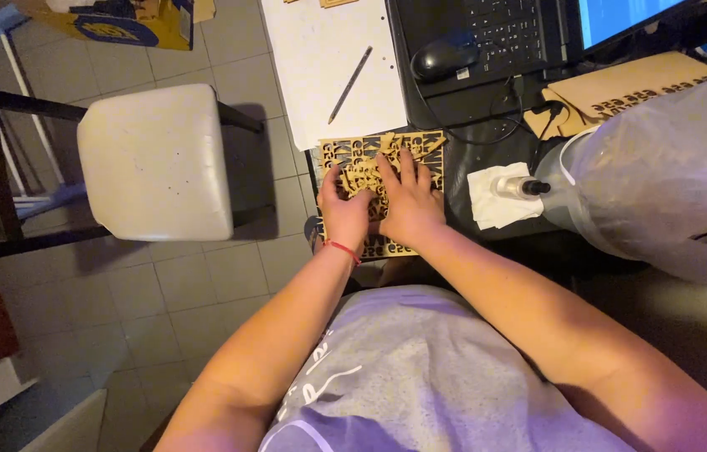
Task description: The person handles a laser-cut wooden sheet, breaking off small pieces and placing them into a plastic bag. They then pick up a partially assembled wooden structure, break off a piece from it, and place it in the bag. Finally, they continue to break pieces from the wooden sheet and add them to the bag.
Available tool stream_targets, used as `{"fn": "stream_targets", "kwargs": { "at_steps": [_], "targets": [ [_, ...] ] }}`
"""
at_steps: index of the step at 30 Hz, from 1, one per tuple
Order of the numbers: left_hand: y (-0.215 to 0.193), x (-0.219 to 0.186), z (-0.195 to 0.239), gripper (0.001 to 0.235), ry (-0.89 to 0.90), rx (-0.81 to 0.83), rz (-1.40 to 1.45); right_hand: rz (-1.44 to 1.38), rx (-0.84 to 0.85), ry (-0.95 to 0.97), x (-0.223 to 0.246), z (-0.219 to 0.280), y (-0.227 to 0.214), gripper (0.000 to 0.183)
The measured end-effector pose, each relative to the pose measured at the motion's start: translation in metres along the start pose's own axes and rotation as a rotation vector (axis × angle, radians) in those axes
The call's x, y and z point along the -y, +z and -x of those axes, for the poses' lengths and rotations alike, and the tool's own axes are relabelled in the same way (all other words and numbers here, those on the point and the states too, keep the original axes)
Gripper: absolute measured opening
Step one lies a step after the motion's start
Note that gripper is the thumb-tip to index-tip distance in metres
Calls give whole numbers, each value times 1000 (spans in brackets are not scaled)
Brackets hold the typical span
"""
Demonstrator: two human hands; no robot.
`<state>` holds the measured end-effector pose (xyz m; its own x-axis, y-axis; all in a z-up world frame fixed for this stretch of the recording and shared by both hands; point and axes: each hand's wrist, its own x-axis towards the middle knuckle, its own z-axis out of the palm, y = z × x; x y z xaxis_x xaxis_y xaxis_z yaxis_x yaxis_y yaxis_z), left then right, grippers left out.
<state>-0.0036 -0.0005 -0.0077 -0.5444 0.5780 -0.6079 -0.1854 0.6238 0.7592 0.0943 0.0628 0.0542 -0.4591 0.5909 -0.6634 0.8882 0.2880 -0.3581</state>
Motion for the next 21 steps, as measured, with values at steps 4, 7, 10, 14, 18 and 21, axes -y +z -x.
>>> {"fn": "stream_targets", "kwargs": {
  "at_steps": [4,7,10,14,18,21],
  "targets": [
    [-9,-30,21,65,-51,3,146,-6,-1,-9,-3,-8,16,111],
    [-7,-34,16,68,-65,47,129,33,-12,-15,3,-1,14,109],
    [-13,-30,4,70,-61,122,27,5,-30,-18,5,0,14,104],
    [-16,-35,3,63,-95,174,-1,8,-22,-37,-4,-4,28,108],
    [-18,-5,-18,54,-168,165,109,162,-106,-195,-18,-12,47,116],
    [-22,-27,0,52,-204,214,164,195,-173,-267,-29,-16,51,109]
  ]
}}
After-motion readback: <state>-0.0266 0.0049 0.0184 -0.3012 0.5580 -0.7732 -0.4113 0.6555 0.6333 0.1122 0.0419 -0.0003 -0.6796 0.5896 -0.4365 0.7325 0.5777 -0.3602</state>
